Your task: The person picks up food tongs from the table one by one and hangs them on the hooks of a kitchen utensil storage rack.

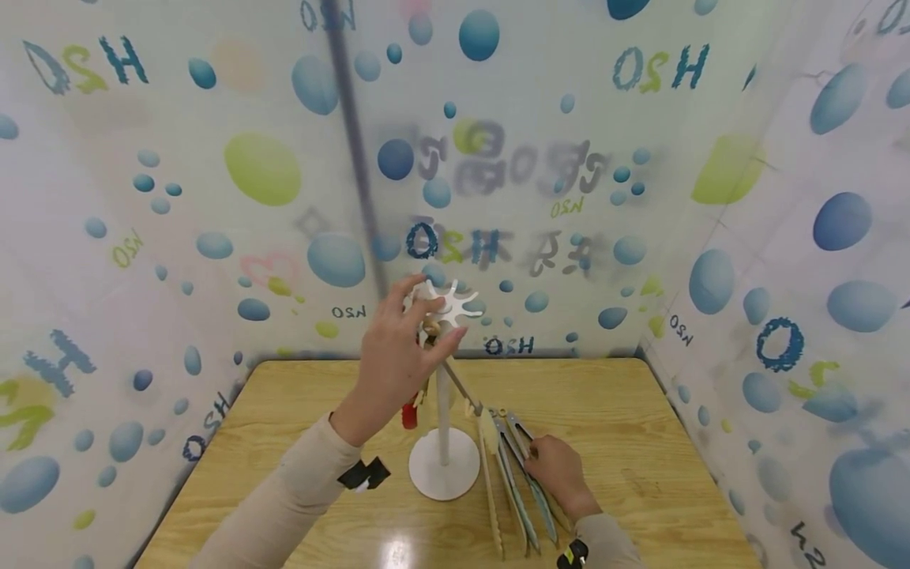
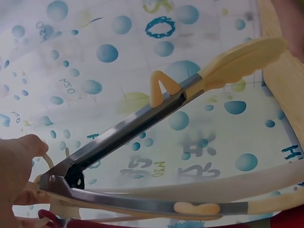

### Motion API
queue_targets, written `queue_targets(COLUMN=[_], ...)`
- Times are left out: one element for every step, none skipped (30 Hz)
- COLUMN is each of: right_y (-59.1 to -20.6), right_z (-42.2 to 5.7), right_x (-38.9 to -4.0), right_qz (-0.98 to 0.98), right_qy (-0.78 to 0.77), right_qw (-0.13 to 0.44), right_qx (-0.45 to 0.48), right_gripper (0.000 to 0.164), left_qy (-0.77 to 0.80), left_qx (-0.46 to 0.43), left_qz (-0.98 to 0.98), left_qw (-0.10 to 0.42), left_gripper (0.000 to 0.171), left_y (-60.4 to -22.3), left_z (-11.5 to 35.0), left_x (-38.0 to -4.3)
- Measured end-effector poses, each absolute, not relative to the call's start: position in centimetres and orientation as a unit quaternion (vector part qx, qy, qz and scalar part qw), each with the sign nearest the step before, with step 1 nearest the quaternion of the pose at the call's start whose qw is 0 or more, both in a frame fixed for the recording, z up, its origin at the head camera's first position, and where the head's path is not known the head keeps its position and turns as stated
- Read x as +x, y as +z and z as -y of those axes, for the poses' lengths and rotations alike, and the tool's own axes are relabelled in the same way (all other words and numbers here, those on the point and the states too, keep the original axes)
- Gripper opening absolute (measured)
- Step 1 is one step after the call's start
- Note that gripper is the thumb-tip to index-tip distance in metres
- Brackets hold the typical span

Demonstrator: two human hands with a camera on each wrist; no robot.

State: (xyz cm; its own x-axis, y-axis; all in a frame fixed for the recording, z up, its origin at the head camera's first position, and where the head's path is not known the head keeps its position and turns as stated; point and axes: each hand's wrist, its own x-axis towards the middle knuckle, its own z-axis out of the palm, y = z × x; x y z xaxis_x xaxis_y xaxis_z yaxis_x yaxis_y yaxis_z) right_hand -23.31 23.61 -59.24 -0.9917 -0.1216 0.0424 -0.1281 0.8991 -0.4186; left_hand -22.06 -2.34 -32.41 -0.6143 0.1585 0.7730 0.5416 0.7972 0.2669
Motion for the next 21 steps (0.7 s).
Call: queue_targets(right_y=[-59.36, -59.44, -59.50, -59.52, -59.52, -59.54, -59.54, -59.48, -59.44, -59.40, -59.39, -59.40, -59.44, -59.46, -59.53, -59.65, -59.74, -59.85, -59.96, -60.02, -60.08], right_z=[-23.62, -23.62, -23.64, -23.65, -23.67, -23.69, -23.71, -23.71, -23.70, -23.68, -23.68, -23.67, -23.67, -23.66, -23.67, -23.70, -23.71, -23.72, -23.74, -23.75, -23.74], right_x=[-23.38, -23.43, -23.48, -23.50, -23.52, -23.55, -23.56, -23.58, -23.61, -23.63, -23.65, -23.72, -23.80, -23.88, -23.94, -24.01, -24.09, -24.18, -24.22, -24.25, -24.24], right_qz=[0.974, 0.974, 0.973, 0.974, 0.973, 0.974, 0.973, 0.973, 0.974, 0.974, 0.973, 0.973, 0.974, 0.974, 0.975, 0.975, 0.976, 0.977, 0.978, 0.978, 0.978], right_qy=[0.216, 0.218, 0.220, 0.220, 0.221, 0.220, 0.221, 0.221, 0.219, 0.218, 0.220, 0.220, 0.218, 0.216, 0.213, 0.211, 0.208, 0.203, 0.199, 0.198, 0.197], right_qw=[0.009, 0.011, 0.009, 0.010, 0.010, 0.010, 0.009, 0.009, 0.009, 0.011, 0.012, 0.014, 0.015, 0.016, 0.018, 0.023, 0.023, 0.024, 0.025, 0.026, 0.031], right_qx=[0.064, 0.063, 0.061, 0.060, 0.060, 0.059, 0.059, 0.059, 0.059, 0.060, 0.062, 0.063, 0.065, 0.064, 0.064, 0.064, 0.062, 0.061, 0.060, 0.059, 0.060], right_gripper=[0.014, 0.010, 0.005, 0.005, 0.010, 0.016, 0.022, 0.027, 0.031, 0.034, 0.036, 0.037, 0.037, 0.037, 0.038, 0.038, 0.038, 0.039, 0.040, 0.041, 0.041], left_qy=[-0.247, -0.248, -0.248, -0.248, -0.250, -0.252, -0.254, -0.256, -0.260, -0.263, -0.267, -0.269, -0.271, -0.272, -0.274, -0.275, -0.277, -0.278, -0.280, -0.280, -0.281], left_qx=[-0.204, -0.205, -0.205, -0.206, -0.208, -0.211, -0.214, -0.217, -0.220, -0.223, -0.226, -0.229, -0.231, -0.233, -0.236, -0.238, -0.241, -0.244, -0.246, -0.248, -0.249], left_qz=[0.864, 0.863, 0.863, 0.862, 0.861, 0.859, 0.857, 0.855, 0.852, 0.850, 0.847, 0.845, 0.844, 0.843, 0.842, 0.841, 0.841, 0.840, 0.839, 0.839, 0.839], left_qw=[0.390, 0.390, 0.390, 0.391, 0.391, 0.392, 0.394, 0.396, 0.398, 0.399, 0.400, 0.401, 0.401, 0.401, 0.401, 0.400, 0.399, 0.397, 0.396, 0.395, 0.394], left_gripper=[0.047, 0.046, 0.045, 0.045, 0.044, 0.043, 0.043, 0.043, 0.042, 0.041, 0.041, 0.040, 0.040, 0.039, 0.039, 0.039, 0.039, 0.039, 0.038, 0.038, 0.038], left_y=[-32.41, -32.41, -32.41, -32.43, -32.44, -32.44, -32.42, -32.41, -32.40, -32.39, -32.36, -32.35, -32.35, -32.34, -32.35, -32.37, -32.37, -32.39, -32.41, -32.44, -32.49], left_z=[2.32, 2.32, 2.32, 2.32, 2.32, 2.33, 2.36, 2.39, 2.44, 2.51, 2.58, 2.67, 2.77, 2.86, 2.95, 3.03, 3.10, 3.15, 3.19, 3.22, 3.24], left_x=[-22.08, -22.10, -22.12, -22.15, -22.19, -22.22, -22.24, -22.27, -22.31, -22.35, -22.39, -22.42, -22.46, -22.50, -22.51, -22.53, -22.54, -22.54, -22.52, -22.51, -22.51])
